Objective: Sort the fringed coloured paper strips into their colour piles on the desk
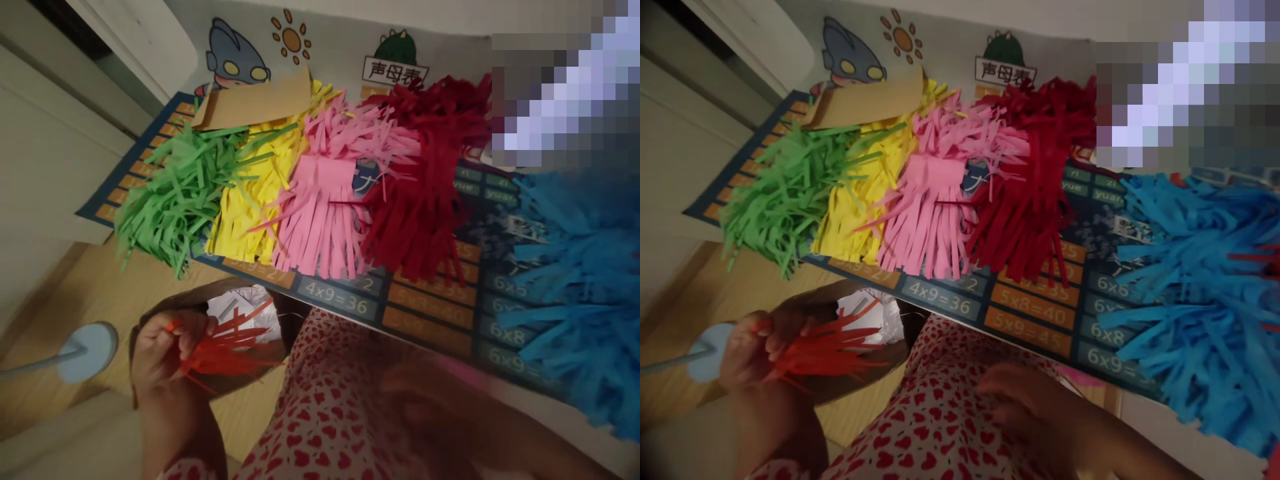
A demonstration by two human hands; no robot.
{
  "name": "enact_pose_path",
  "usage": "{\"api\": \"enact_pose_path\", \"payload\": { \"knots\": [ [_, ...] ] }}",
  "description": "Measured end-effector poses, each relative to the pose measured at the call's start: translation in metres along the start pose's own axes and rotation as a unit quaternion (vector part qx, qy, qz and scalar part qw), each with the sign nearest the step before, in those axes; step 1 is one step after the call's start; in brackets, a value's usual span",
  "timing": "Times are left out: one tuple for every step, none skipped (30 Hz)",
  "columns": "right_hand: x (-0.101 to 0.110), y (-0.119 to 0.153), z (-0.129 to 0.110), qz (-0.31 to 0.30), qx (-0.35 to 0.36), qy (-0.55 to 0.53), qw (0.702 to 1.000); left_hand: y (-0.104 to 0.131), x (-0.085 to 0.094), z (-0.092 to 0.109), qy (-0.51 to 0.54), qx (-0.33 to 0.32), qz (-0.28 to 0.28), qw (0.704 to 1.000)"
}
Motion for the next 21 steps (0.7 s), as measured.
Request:
{"api": "enact_pose_path", "payload": {
  "knots": [
    [-0.009, 0.009, 0.004, -0.002, -0.01, 0.0, 1.0, 0.002, -0.002, -0.001, 0.002, 0.006, -0.003, 1.0],
    [-0.017, 0.018, 0.008, 0.0, -0.024, -0.003, 1.0, 0.004, -0.004, -0.003, 0.002, 0.013, -0.014, 1.0],
    [-0.025, 0.024, 0.013, 0.003, -0.041, -0.007, 0.999, 0.005, -0.005, -0.005, -0.001, 0.016, -0.03, 0.999],
    [-0.033, 0.029, 0.017, 0.006, -0.058, -0.009, 0.998, 0.006, -0.006, -0.008, -0.006, 0.021, -0.051, 0.998],
    [-0.04, 0.033, 0.022, 0.009, -0.077, -0.012, 0.997, 0.006, -0.007, -0.012, -0.013, 0.026, -0.078, 0.997],
    [-0.046, 0.035, 0.026, 0.011, -0.095, -0.014, 0.995, 0.007, -0.007, -0.017, -0.022, 0.033, -0.105, 0.994],
    [-0.051, 0.036, 0.03, 0.011, -0.11, -0.015, 0.994, 0.007, -0.008, -0.022, -0.033, 0.041, -0.13, 0.99],
    [-0.054, 0.037, 0.033, 0.011, -0.121, -0.016, 0.992, 0.007, -0.009, -0.028, -0.047, 0.053, -0.154, 0.985],
    [-0.056, 0.038, 0.034, 0.012, -0.128, -0.015, 0.992, 0.007, -0.012, -0.035, -0.064, 0.073, -0.182, 0.979],
    [-0.056, 0.04, 0.035, 0.014, -0.131, -0.015, 0.991, 0.008, -0.019, -0.041, -0.082, 0.091, -0.213, 0.969],
    [-0.054, 0.043, 0.034, 0.017, -0.13, -0.014, 0.991, 0.008, -0.028, -0.047, -0.1, 0.102, -0.25, 0.958],
    [-0.051, 0.048, 0.031, 0.021, -0.128, -0.014, 0.991, 0.008, -0.041, -0.053, -0.114, 0.105, -0.292, 0.944],
    [-0.047, 0.054, 0.027, 0.025, -0.123, -0.013, 0.992, 0.009, -0.058, -0.059, -0.122, 0.098, -0.338, 0.928],
    [-0.043, 0.061, 0.02, 0.027, -0.115, -0.012, 0.993, 0.012, -0.077, -0.064, -0.127, 0.087, -0.386, 0.91],
    [-0.039, 0.068, 0.011, 0.026, -0.102, -0.013, 0.994, 0.015, -0.098, -0.069, -0.131, 0.074, -0.432, 0.889],
    [-0.036, 0.076, 0.0, 0.022, -0.083, -0.015, 0.996, 0.02, -0.119, -0.075, -0.136, 0.065, -0.475, 0.867],
    [-0.032, 0.084, -0.012, 0.018, -0.059, -0.019, 0.998, 0.026, -0.14, -0.08, -0.145, 0.063, -0.518, 0.841],
    [-0.026, 0.092, -0.025, 0.018, -0.032, -0.024, 0.999, 0.032, -0.159, -0.085, -0.158, 0.067, -0.551, 0.817],
    [-0.02, 0.101, -0.037, 0.02, -0.002, -0.031, 0.999, 0.038, -0.175, -0.09, -0.166, 0.081, -0.577, 0.796],
    [-0.011, 0.112, -0.047, 0.023, 0.022, -0.038, 0.999, 0.043, -0.187, -0.094, -0.17, 0.105, -0.591, 0.781],
    [-0.001, 0.123, -0.053, 0.03, 0.034, -0.048, 0.998, 0.045, -0.195, -0.097, -0.169, 0.133, -0.593, 0.776]
  ]
}}
Point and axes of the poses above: each hand's wrist, its own y-axis away from the middle knuckle, its own x-axis out of the back of the hand, z = x × y, the point moved 3 cm from there along -y, towards the middle knuckle, and after that the axes turned 15 degrees about -x, right-handed, at the moved point
